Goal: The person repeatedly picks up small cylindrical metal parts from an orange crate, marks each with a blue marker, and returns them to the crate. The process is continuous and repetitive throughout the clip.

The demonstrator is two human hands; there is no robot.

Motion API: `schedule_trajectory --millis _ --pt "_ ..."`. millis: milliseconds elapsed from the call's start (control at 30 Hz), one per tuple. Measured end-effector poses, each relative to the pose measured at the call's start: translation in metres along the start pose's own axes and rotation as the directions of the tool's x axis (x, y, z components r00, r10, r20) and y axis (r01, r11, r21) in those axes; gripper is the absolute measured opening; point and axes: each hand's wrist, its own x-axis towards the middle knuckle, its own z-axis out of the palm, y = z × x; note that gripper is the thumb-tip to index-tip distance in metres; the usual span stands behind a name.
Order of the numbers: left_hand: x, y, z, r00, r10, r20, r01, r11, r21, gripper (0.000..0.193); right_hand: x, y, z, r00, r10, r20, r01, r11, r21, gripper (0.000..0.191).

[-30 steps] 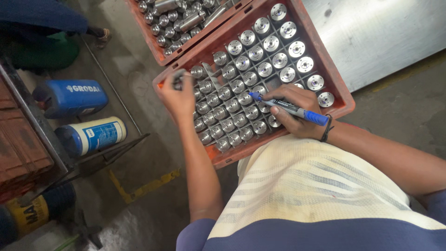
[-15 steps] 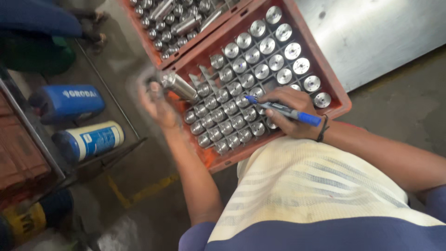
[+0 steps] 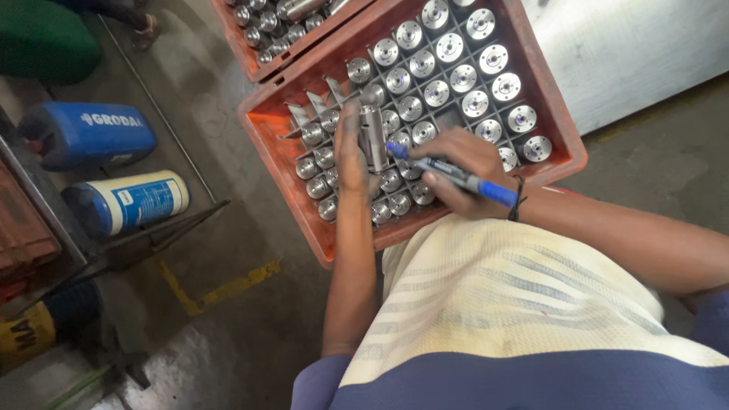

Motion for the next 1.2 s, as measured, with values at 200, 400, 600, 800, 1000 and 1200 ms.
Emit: schedule_trajectory --millis 200,400,600,800,1000,1200 --pt "0.003 -0.002 0.0 0.985 -0.172 -0.025 0.164 0.968 -0.19 0.028 -0.001 -0.001 -0.001 0.999 0.047 0.009 -0.047 0.998 0.035 0.023" --pt "0.009 0.017 -0.013 0.988 0.009 -0.153 0.037 0.953 0.3 0.029 -0.002 -0.004 -0.005 0.996 0.086 -0.035 -0.084 0.995 0.06 0.024" --pt "0.007 0.059 -0.027 0.928 0.34 0.155 -0.202 0.108 0.973 0.046 -0.001 -0.003 -0.01 0.989 0.138 -0.05 -0.135 0.989 0.055 0.023" --pt "0.001 0.066 -0.022 0.936 0.346 -0.066 0.047 0.064 0.997 0.044 -0.001 -0.001 -0.009 0.99 0.129 -0.055 -0.126 0.991 0.054 0.023" --pt "0.011 0.084 -0.027 0.927 0.371 0.047 -0.005 -0.113 0.994 0.05 -0.001 -0.001 -0.009 0.991 0.126 -0.035 -0.124 0.991 0.042 0.023" --pt "0.007 0.082 -0.057 0.946 0.323 -0.029 -0.278 0.856 0.435 0.034 0.007 -0.005 -0.008 0.998 -0.04 0.038 0.042 0.998 -0.044 0.027"
